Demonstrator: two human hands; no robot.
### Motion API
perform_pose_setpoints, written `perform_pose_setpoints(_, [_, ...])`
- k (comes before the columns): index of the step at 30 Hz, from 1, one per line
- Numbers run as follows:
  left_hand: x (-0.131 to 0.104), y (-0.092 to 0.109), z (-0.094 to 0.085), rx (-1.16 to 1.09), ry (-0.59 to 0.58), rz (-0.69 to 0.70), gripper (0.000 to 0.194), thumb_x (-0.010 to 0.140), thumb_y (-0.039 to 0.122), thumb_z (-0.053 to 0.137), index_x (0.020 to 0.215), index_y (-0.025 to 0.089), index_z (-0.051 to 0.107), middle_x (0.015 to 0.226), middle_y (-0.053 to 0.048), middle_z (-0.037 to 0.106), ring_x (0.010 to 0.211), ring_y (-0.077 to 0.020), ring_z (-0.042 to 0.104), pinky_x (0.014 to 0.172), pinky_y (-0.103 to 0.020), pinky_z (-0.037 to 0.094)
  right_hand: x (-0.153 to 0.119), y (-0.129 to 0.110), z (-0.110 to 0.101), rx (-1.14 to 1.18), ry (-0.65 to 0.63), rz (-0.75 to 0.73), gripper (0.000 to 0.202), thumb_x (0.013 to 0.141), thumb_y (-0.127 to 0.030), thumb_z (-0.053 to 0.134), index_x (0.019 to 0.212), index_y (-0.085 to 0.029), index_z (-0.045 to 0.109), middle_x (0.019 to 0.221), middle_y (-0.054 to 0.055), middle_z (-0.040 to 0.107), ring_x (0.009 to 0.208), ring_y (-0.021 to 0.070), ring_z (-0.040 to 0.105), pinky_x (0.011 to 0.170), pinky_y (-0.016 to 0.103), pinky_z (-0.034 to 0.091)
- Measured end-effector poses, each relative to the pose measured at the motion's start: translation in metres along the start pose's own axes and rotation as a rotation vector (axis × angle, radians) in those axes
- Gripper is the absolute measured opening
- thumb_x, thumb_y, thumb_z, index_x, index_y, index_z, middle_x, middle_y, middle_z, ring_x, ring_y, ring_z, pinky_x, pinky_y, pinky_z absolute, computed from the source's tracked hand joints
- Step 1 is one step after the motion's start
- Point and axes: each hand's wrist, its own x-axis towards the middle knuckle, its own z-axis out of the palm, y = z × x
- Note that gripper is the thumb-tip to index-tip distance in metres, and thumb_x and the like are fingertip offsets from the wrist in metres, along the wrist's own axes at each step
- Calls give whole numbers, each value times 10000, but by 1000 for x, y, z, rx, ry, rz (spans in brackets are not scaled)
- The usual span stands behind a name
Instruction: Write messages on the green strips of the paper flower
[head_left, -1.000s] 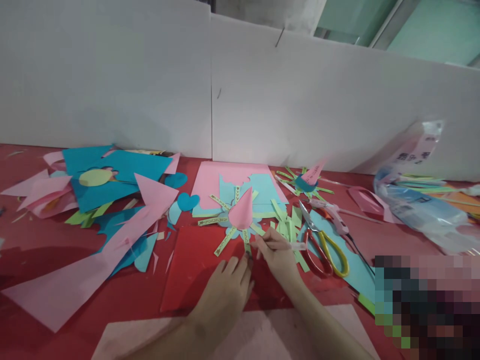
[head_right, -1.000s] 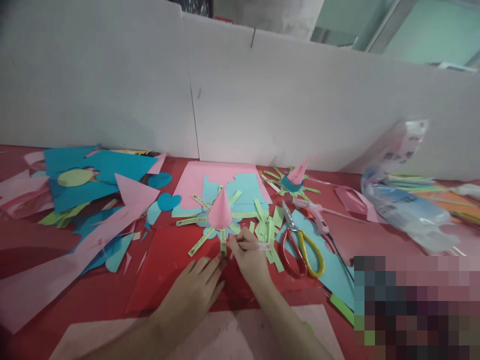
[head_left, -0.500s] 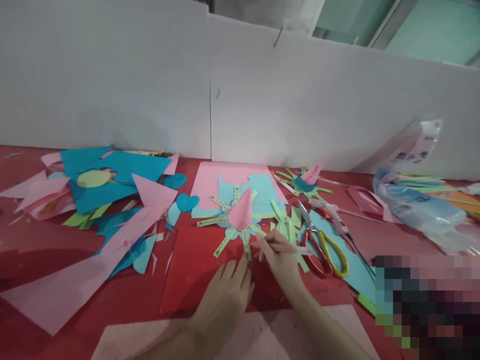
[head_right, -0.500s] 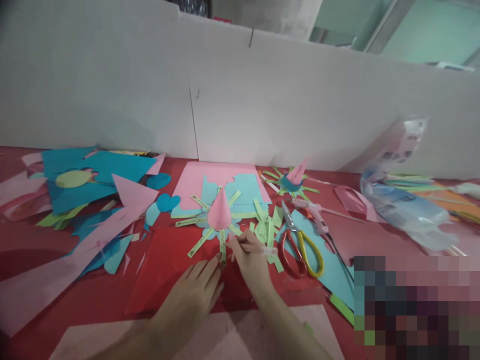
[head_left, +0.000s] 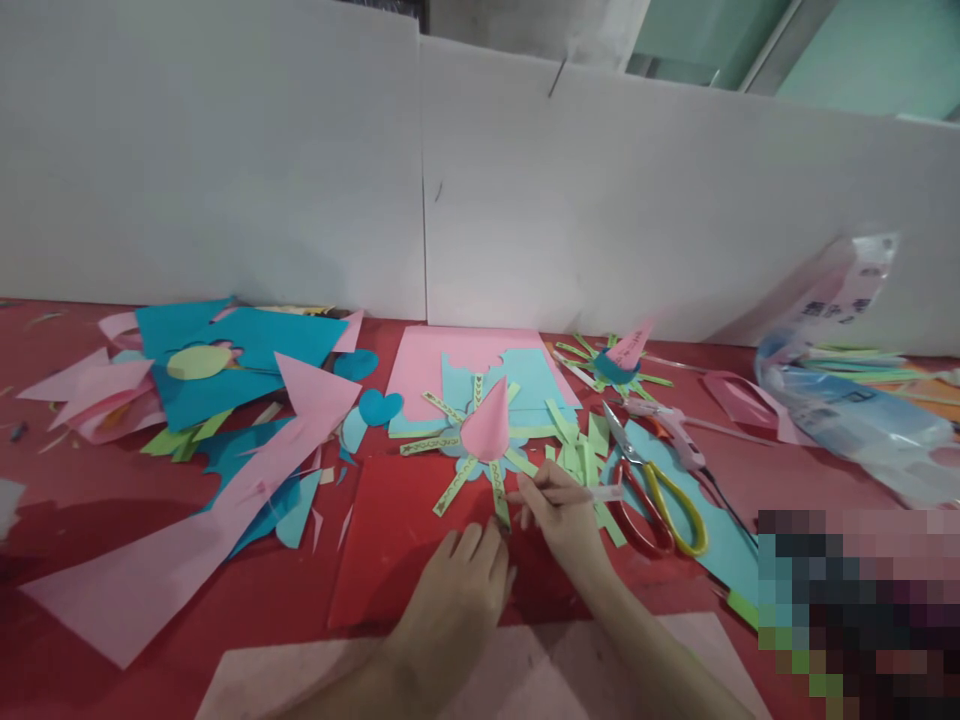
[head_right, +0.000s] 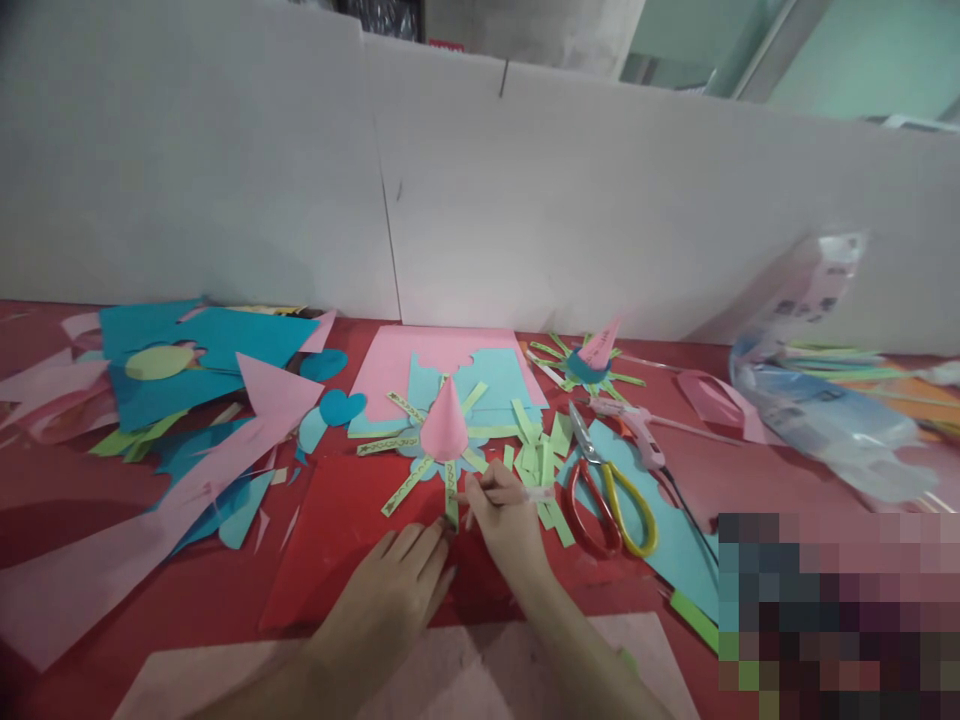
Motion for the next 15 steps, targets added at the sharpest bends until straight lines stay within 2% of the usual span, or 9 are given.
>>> perform_pose_setpoints(6, [0,0,-1,-29,-11,-14,175,825,143,423,924,129,568,948,-75,606,805,-189,539,693,-333,404,-1,0,0,-52,37,32,307,794,-352,515,572,-233,341,376,-73,417,513,165,624,514,233,491])
perform_pose_setpoints(9, [-1,0,-1,-1,-22,1,189,824,140,419,931,119,573,944,-75,615,805,-193,542,696,-333,407,-1,1,0,9,4,34,309,792,-365,524,578,-230,347,367,-79,413,483,157,609,533,243,495])
perform_pose_setpoints(15, [-5,4,3,37,-17,3,213,837,159,406,962,107,571,1013,-101,617,884,-211,544,733,-344,406,1,-1,0,74,42,20,307,825,-396,476,590,-204,430,435,-47,505,348,106,495,391,216,396])
